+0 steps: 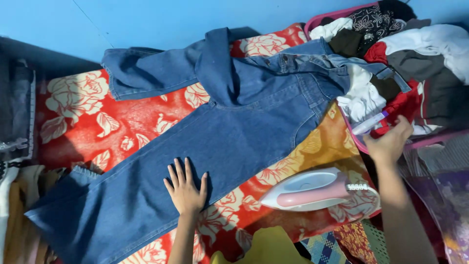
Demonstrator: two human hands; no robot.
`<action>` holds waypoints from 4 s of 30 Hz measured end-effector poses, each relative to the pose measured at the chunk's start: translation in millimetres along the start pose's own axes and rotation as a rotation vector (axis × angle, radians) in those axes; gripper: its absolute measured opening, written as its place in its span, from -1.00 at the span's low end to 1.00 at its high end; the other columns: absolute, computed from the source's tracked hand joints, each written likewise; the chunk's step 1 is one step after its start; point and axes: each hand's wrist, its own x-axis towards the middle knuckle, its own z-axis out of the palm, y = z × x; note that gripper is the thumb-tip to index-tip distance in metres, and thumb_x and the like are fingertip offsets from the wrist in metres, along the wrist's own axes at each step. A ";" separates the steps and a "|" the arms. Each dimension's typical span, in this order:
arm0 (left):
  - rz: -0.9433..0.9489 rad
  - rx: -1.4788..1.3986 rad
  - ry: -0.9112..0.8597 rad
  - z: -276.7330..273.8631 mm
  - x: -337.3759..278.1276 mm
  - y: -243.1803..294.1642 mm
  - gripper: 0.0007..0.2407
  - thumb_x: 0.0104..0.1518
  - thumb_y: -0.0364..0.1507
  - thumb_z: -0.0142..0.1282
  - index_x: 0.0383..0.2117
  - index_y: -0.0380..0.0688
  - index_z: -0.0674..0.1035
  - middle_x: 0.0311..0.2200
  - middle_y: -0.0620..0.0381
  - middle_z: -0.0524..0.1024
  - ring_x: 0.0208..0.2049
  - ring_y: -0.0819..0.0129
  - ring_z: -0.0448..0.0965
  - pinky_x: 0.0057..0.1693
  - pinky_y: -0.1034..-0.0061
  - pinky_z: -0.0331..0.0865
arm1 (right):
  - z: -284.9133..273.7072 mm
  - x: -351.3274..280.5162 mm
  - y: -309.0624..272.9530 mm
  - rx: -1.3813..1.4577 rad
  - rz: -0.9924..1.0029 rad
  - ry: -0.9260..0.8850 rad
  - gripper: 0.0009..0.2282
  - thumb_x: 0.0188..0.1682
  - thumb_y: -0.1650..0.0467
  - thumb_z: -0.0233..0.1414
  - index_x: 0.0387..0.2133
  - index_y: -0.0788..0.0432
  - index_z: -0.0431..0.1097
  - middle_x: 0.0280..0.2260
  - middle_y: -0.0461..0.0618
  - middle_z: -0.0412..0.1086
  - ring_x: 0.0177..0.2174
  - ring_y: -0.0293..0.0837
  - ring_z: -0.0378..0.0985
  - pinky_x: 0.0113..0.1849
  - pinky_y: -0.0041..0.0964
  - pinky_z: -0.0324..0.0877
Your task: The person irons a pair of blue jeans on a floral-patterned table. They smooth the fabric, spray water on the jeans, and use a pink and white iron to press the legs. The person adjusts the jeans and continues ironing different sections.
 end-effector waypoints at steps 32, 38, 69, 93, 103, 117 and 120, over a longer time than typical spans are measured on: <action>-0.084 -0.211 0.074 -16.2 -49.4 -58.3 -0.45 0.32 -0.17 -0.19 0.36 -0.26 0.17 0.39 -0.18 0.11 0.41 -0.01 0.07 0.39 0.03 0.01 | 17.7 -261.9 -267.7 0.954 0.042 -0.702 -0.53 -0.08 0.55 0.09 0.16 0.34 0.25 -0.30 0.13 0.56 -0.75 -0.23 0.50 -0.70 -0.41 0.43; -0.097 -0.573 0.197 -21.6 -51.2 -64.8 -0.52 0.34 -0.39 -0.28 0.37 -0.35 0.11 0.39 -0.28 0.05 0.40 -0.15 0.04 0.40 0.05 -0.02 | 23.5 -307.7 -276.2 0.337 -0.259 -0.481 -0.66 -0.35 0.34 0.29 -0.24 0.07 0.58 -0.35 0.00 0.60 -0.26 0.01 0.66 -0.14 -0.07 0.49; 0.010 -0.064 0.056 -28.7 -56.9 -72.1 -0.37 0.19 -0.04 -0.17 0.35 -0.14 0.22 0.41 -0.14 0.07 0.42 -0.06 0.00 0.36 -0.13 -0.08 | -85.6 -268.1 -252.5 0.670 0.416 -0.152 -0.82 0.01 0.54 -0.03 -0.14 0.34 0.38 -0.63 0.16 0.44 -0.68 -0.13 0.47 -0.50 -0.44 0.35; -0.171 -0.841 0.472 -52.6 -69.7 -81.9 -0.52 0.41 -0.27 -0.54 0.36 -0.37 0.09 0.41 -0.27 0.01 0.44 -0.07 0.02 0.48 0.19 -0.11 | -54.9 -300.3 -307.4 0.553 -0.404 -0.831 -0.76 -0.30 0.52 0.07 -0.34 0.10 0.53 -0.47 -0.16 0.55 -0.55 -0.23 0.57 -0.38 -0.40 0.45; -0.154 -0.786 0.397 -59.8 -67.6 -79.4 -0.54 0.39 -0.33 -0.41 0.34 -0.40 0.10 0.40 -0.31 0.01 0.42 -0.15 0.03 0.46 0.13 -0.09 | -70.8 -303.3 -256.5 0.362 -0.214 -0.775 -0.75 -0.22 0.46 0.11 -0.29 -0.11 0.60 -0.49 -0.28 0.64 -0.64 -0.35 0.55 -0.39 -0.42 0.49; -0.117 -0.546 0.280 -48.6 -63.9 -77.4 -0.53 0.34 -0.32 -0.29 0.32 -0.39 0.16 0.39 -0.26 0.06 0.41 -0.13 0.05 0.44 0.06 -0.07 | -88.4 -305.1 -205.7 0.417 0.069 -0.613 -0.73 -0.19 0.52 0.08 -0.23 0.02 0.59 -0.69 -0.16 0.46 -0.75 -0.36 0.35 -0.57 -0.48 0.34; -0.088 -0.593 0.345 -53.7 -63.6 -77.3 -0.55 0.34 -0.37 -0.32 0.29 -0.45 0.17 0.37 -0.33 0.07 0.40 -0.19 0.07 0.45 0.08 -0.04 | -70.3 -312.0 -194.5 0.560 -0.070 -0.744 -0.66 -0.20 0.56 0.11 -0.14 0.07 0.57 -0.45 -0.14 0.59 -0.60 -0.35 0.52 -0.50 -0.52 0.47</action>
